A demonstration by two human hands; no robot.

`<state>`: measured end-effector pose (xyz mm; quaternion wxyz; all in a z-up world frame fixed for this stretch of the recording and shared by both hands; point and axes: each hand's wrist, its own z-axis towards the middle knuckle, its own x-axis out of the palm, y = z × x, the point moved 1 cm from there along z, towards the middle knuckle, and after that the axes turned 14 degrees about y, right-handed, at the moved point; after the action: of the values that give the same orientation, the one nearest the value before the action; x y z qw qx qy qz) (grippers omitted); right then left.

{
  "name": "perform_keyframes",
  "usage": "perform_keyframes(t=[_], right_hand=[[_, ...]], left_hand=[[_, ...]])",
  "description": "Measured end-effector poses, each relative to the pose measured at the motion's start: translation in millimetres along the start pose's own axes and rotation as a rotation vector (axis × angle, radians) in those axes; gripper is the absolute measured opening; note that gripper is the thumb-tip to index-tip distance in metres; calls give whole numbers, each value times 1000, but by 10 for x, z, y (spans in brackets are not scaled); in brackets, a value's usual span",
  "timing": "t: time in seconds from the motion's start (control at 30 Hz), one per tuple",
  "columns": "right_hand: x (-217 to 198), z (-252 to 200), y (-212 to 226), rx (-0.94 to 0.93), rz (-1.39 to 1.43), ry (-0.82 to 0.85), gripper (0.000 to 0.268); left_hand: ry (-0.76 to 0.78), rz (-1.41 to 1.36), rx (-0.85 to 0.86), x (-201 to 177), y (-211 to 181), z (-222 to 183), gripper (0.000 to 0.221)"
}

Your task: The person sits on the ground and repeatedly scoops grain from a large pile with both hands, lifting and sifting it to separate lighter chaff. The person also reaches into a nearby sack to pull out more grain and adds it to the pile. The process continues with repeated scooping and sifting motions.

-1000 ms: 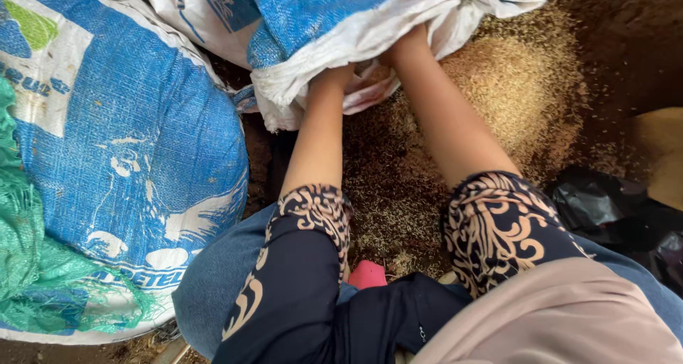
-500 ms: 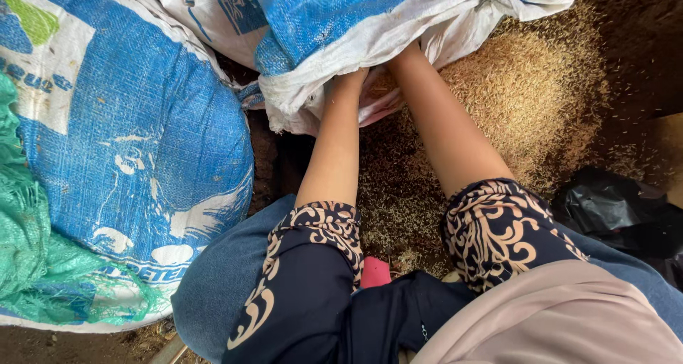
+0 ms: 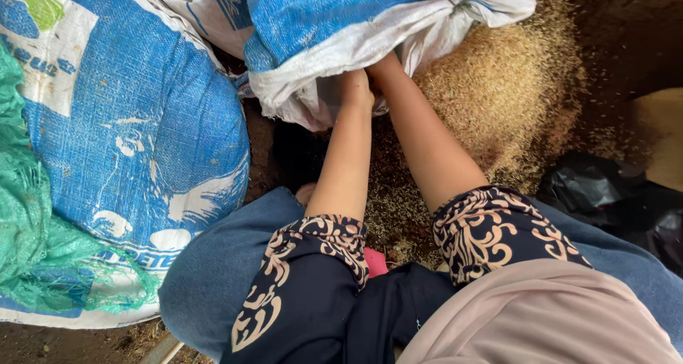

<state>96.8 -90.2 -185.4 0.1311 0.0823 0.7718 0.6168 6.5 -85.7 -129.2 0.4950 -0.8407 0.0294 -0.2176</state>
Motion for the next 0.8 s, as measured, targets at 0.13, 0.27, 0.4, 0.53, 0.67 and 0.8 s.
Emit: perform_keyframes(t=[0.13, 0.27, 0.4, 0.53, 0.67, 0.8], right_hand=[[-120, -475, 465, 21, 9, -86, 43], [-509, -1199, 774, 93, 16, -266, 43], [-1044, -1715, 906, 191, 189, -406, 43], [-1472, -1953, 941, 115, 86, -465, 39], [-1492, -2093, 1054, 292, -75, -422, 33], [-1041, -1950, 1268, 51, -175, -370, 24]], left_hand=[[69, -124, 84, 330, -202, -572, 68], [277, -139, 68, 664, -50, -1135, 72], [498, -158, -128, 1012, 237, -1303, 73], [622, 314, 105, 969, 560, -1227, 77], [244, 350, 5, 530, 732, -1246, 72], [-14, -35, -341, 98, 480, -1117, 79]])
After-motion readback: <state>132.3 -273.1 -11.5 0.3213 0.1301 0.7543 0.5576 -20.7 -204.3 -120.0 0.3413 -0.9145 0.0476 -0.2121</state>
